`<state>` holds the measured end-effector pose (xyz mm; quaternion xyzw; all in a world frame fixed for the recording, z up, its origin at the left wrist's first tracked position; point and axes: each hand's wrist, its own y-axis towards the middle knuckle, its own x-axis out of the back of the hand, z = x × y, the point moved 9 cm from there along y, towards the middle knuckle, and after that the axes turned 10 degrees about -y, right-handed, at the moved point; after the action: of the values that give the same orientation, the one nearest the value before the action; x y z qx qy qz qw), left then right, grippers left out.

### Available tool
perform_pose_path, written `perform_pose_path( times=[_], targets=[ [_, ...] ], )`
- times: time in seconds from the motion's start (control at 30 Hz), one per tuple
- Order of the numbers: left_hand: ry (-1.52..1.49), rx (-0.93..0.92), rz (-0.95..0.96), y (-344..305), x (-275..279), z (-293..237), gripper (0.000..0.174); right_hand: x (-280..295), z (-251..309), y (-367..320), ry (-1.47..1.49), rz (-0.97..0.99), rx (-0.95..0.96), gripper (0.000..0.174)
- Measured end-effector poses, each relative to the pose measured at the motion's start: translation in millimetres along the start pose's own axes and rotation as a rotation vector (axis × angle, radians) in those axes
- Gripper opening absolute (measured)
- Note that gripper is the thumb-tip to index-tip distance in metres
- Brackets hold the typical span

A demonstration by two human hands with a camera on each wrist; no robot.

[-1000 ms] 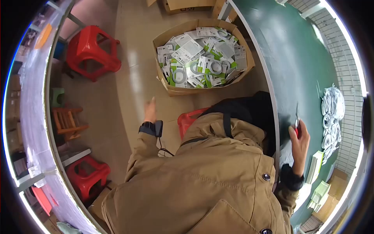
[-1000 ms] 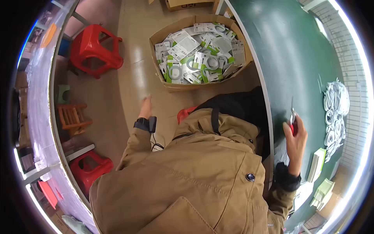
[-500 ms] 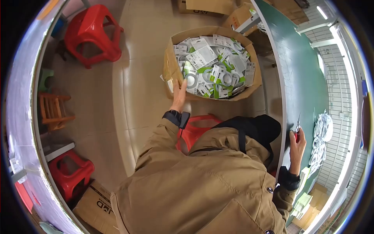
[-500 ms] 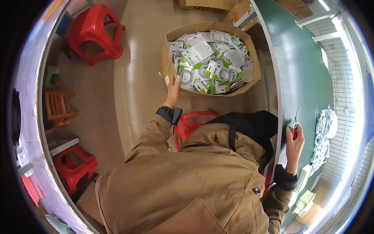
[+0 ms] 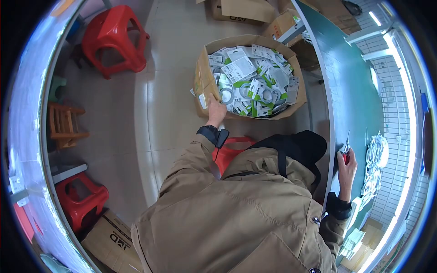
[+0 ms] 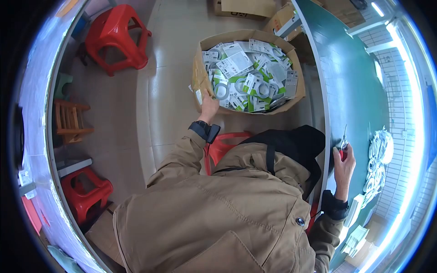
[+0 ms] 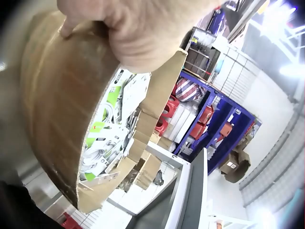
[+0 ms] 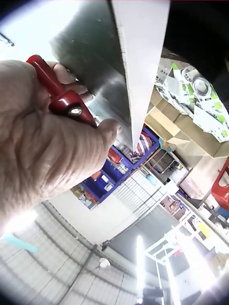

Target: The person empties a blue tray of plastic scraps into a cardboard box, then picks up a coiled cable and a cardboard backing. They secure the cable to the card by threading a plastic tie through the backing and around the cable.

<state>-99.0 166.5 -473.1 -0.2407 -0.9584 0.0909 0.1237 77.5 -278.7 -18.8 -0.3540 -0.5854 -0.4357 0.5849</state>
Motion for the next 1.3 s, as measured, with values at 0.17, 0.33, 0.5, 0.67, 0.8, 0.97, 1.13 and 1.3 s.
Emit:
perform_pose_path(
  times=[0.17, 0.33, 0.5, 0.67, 0.8, 0.97, 1.13, 1.3],
  targets=[
    [-0.410, -0.014, 0.017, -2, 9, 19, 0.068, 10, 10, -7, 0.087, -0.030, -0.001, 0.056],
    [-0.381, -0.026, 0.008, 32, 2, 72, 0.059, 12, 8, -14, 0.105, -0.074, 0.009, 0.056],
    [-0.460, 0.080, 0.069, -4, 13, 12, 0.070, 14, -4, -18, 0.101, -0.068, -0.039, 0.060],
    [-0.338, -0.152, -0.022, -47, 25, -59, 0.053, 4, -28, -20, 0.102, -0.059, -0.050, 0.054],
    [-0.278, -0.123, -0.013, -40, 14, -21, 0.066, 3, -30, -14, 0.103, -0.044, -0.043, 0.049],
    [-0.188, -0.036, -0.033, -41, 2, -9, 0.088, -3, -40, -2, 0.052, -0.012, -0.007, 0.055],
    [-0.126, -0.019, -0.034, -49, 6, -32, 0.095, 0, -35, 7, 0.042, 0.009, 0.003, 0.052],
    [-0.106, 0.021, -0.052, -55, 6, -38, 0.099, -2, -32, 8, 0.044, 0.004, 0.026, 0.050]
  ],
)
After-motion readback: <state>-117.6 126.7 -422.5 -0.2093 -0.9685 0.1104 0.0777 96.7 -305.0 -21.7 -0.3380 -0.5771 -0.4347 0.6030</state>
